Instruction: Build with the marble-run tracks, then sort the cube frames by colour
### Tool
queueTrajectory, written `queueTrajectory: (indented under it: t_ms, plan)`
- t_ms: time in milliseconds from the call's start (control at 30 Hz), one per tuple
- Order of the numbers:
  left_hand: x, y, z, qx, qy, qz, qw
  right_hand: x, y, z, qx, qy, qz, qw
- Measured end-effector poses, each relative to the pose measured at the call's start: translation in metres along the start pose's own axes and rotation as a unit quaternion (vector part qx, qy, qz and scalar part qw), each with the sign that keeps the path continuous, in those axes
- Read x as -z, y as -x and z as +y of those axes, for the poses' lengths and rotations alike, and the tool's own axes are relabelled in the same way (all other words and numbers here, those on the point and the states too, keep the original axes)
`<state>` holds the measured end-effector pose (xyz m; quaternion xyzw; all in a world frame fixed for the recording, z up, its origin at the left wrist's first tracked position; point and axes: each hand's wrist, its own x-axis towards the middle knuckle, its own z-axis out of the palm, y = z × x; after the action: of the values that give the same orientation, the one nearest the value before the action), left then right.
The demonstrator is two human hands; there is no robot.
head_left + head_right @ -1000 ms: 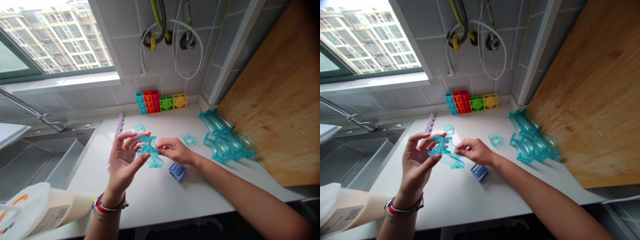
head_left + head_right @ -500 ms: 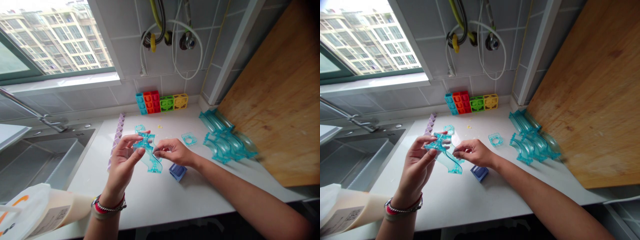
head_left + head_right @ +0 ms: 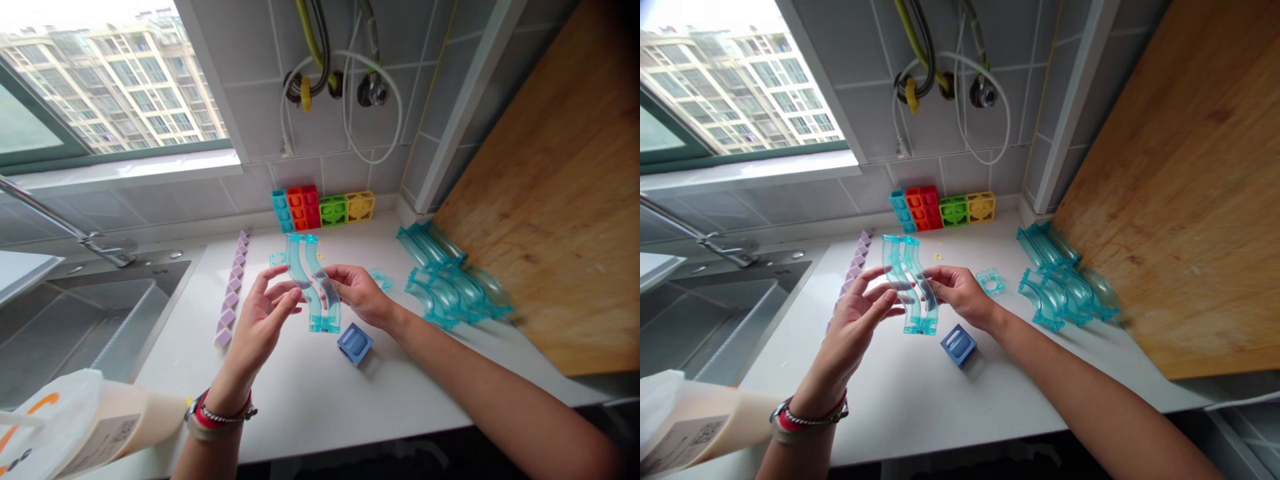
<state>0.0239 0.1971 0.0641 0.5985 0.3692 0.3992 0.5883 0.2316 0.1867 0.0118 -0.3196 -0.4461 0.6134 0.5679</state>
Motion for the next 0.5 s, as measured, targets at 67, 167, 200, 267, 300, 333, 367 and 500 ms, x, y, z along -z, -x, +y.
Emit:
queueTrajectory:
  t_ms: [67, 167, 200, 267, 300, 333, 367, 500]
  plan:
    - [0.0005, -0.0002, 0.0002, 0.001, 0.008, 0.007, 1.000, -0.0006, -0.0004, 0.0007, -0.009, 0.001, 0.003, 1.000]
    - [0.0015, -0.0004, 0.0001, 0.017, 0.027, 0.014, 0.999, -0.0016, -0.0007, 0.0022, -0.026, 0.007, 0.022, 0.999]
    - [0.0020, -0.0005, -0.0002, 0.021, 0.026, 0.015, 0.999, -0.0017, -0.0007, 0.0028, -0.033, 0.008, 0.029, 0.999]
    - [0.0032, -0.0007, -0.0014, 0.021, 0.008, 0.017, 1.000, -0.0019, -0.0007, 0.0043, -0.049, 0.010, 0.033, 0.998]
    - [0.0038, -0.0008, -0.0023, 0.017, -0.007, 0.021, 1.000, -0.0019, -0.0008, 0.0050, -0.057, 0.012, 0.027, 0.998]
    - [0.0043, -0.0008, -0.0034, 0.012, -0.022, 0.027, 0.999, -0.0020, -0.0010, 0.0057, -0.064, 0.014, 0.022, 0.998]
    - [0.0045, -0.0009, -0.0045, 0.005, -0.034, 0.037, 0.999, -0.0022, -0.0011, 0.0063, -0.070, 0.018, 0.022, 0.997]
    - [0.0033, -0.0003, -0.0075, -0.034, -0.091, 0.102, 0.990, -0.0044, 0.0002, 0.0060, -0.017, 0.096, 0.109, 0.989]
